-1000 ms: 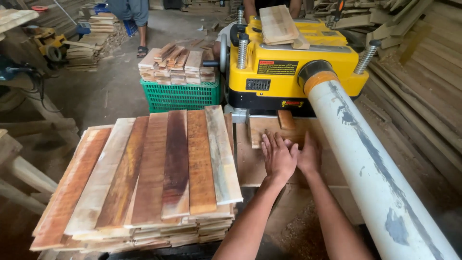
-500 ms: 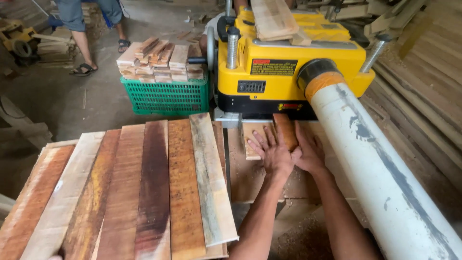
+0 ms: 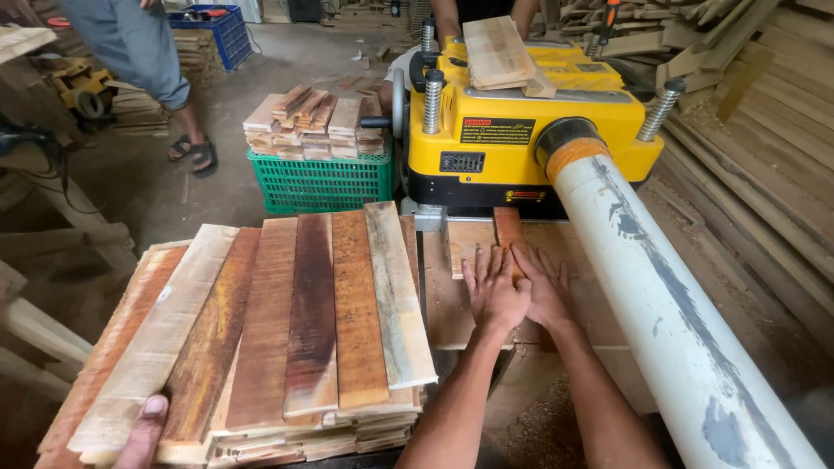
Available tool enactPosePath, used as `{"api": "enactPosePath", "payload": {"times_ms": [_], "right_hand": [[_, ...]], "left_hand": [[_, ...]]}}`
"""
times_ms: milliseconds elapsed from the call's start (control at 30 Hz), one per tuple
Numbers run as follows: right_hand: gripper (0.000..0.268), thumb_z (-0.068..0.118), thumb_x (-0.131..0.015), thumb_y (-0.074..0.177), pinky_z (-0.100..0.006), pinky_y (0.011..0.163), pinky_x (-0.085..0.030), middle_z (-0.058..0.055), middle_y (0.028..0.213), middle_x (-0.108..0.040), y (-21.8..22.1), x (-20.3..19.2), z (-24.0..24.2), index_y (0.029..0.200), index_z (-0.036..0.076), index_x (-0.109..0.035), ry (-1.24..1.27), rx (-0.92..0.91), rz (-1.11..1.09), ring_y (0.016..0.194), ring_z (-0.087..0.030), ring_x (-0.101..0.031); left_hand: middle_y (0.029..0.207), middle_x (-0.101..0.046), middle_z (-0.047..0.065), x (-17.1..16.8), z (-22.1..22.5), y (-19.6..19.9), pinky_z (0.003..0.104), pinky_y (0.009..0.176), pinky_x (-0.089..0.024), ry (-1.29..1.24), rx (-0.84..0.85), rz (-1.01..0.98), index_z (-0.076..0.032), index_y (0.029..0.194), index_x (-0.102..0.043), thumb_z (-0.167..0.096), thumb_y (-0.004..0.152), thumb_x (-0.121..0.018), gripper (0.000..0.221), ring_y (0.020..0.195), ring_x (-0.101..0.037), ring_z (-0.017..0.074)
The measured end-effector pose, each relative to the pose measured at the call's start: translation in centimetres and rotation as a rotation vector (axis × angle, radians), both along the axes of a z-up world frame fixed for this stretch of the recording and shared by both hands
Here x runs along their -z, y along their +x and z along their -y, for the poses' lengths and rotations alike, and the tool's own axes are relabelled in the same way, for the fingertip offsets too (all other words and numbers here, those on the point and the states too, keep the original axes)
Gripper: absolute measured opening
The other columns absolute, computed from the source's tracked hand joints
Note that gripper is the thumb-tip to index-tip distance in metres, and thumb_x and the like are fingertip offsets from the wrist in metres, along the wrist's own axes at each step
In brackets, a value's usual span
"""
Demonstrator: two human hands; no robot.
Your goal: Feeding wooden boards into a thickness planer machine to smooth their surfaces.
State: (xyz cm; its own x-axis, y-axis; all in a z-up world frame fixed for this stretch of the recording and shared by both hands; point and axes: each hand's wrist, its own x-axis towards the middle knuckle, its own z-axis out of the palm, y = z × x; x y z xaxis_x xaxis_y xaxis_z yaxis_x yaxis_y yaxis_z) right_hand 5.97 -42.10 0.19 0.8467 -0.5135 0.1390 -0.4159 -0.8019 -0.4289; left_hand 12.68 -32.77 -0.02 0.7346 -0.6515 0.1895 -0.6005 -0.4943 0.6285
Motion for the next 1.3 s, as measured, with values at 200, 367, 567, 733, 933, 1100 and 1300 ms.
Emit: {"api": "enactPosePath", "payload": {"times_ms": [200, 367, 567, 733, 933, 1100, 1300], "right_hand": [[0.080, 0.020, -0.052, 0.092, -0.064, 0.124, 0.002, -0.010, 0.173, -0.017, -1.3, 1.6, -2.6, 0.166, 0.030, -0.023, 0.052, 0.036, 0.057, 0.160, -0.028, -0.012], [0.082, 0.021, -0.058, 0.090, -0.061, 0.126, -0.007, -0.017, 0.172, -0.015, -5.1, 2.9, -7.3, 0.165, 0.023, -0.025, 0.264, -0.009, 0.284, 0.157, -0.034, -0.017], [0.066, 0.006, -0.062, 0.090, -0.054, 0.126, -0.020, -0.025, 0.161, -0.037, -8.8, 7.6, -11.0, 0.154, 0.010, -0.047, 0.466, -0.064, 0.765, 0.150, -0.038, -0.033], [0.060, 0.001, -0.059, 0.092, -0.059, 0.122, -0.025, -0.033, 0.153, -0.043, -11.9, 2.0, -19.6, 0.151, 0.003, -0.050, 0.330, -0.173, 0.858, 0.144, -0.048, -0.039], [0.069, 0.004, -0.068, 0.084, -0.050, 0.118, -0.034, -0.024, 0.155, -0.046, -11.0, -3.7, -26.3, 0.151, 0.007, -0.052, 0.259, -0.282, 0.898, 0.143, -0.039, -0.045], [0.079, 0.006, -0.078, 0.072, -0.057, 0.118, -0.035, -0.024, 0.150, -0.053, -8.1, -6.6, -34.0, 0.147, 0.008, -0.056, 0.127, -0.434, 0.902, 0.140, -0.045, -0.049], [0.096, 0.014, -0.088, 0.064, -0.057, 0.119, -0.030, -0.019, 0.149, -0.056, -4.4, -8.9, -42.7, 0.153, 0.011, -0.051, 0.039, -0.643, 0.763, 0.140, -0.038, -0.050]], "left_hand": [[0.172, -0.022, 0.003, -2.9, -4.7, -2.6, 0.060, 0.126, 0.013, 0.107, 0.082, -0.123, -0.016, 0.162, -0.030, -0.030, 0.088, -0.035, 0.075, 0.160, -0.008, 0.0290], [0.170, -0.026, 0.007, -1.6, -7.0, -5.5, 0.066, 0.123, 0.015, 0.193, 0.085, -0.067, -0.015, 0.161, -0.031, -0.034, 0.089, -0.038, 0.075, 0.158, -0.015, 0.0319], [0.164, -0.037, 0.019, 3.4, -9.7, -8.5, 0.060, 0.127, -0.011, -0.126, 0.159, -0.107, -0.006, 0.154, -0.044, -0.028, 0.082, -0.048, 0.075, 0.155, -0.027, 0.0363], [0.160, -0.036, 0.034, -2.2, -18.2, -12.5, 0.051, 0.128, -0.025, -0.438, 0.225, -0.167, 0.002, 0.145, -0.051, -0.018, 0.077, -0.059, 0.072, 0.152, -0.031, 0.0482], [0.162, -0.037, 0.028, -9.7, -27.4, -13.8, 0.045, 0.121, -0.038, -0.709, 0.115, -0.264, -0.006, 0.147, -0.051, -0.013, 0.079, -0.054, 0.068, 0.145, -0.041, 0.0431], [0.139, -0.046, 0.046, -10.4, -32.6, -10.7, 0.058, 0.102, -0.047, -1.156, -0.083, -0.472, 0.012, 0.157, -0.020, 0.000, 0.080, -0.057, 0.086, 0.132, -0.048, 0.0538], [0.141, -0.058, 0.031, -9.6, -42.7, -5.4, 0.041, 0.099, -0.055, -1.296, -0.210, -0.510, 0.009, 0.157, -0.030, 0.011, 0.086, -0.054, 0.074, 0.130, -0.058, 0.0344]]}}
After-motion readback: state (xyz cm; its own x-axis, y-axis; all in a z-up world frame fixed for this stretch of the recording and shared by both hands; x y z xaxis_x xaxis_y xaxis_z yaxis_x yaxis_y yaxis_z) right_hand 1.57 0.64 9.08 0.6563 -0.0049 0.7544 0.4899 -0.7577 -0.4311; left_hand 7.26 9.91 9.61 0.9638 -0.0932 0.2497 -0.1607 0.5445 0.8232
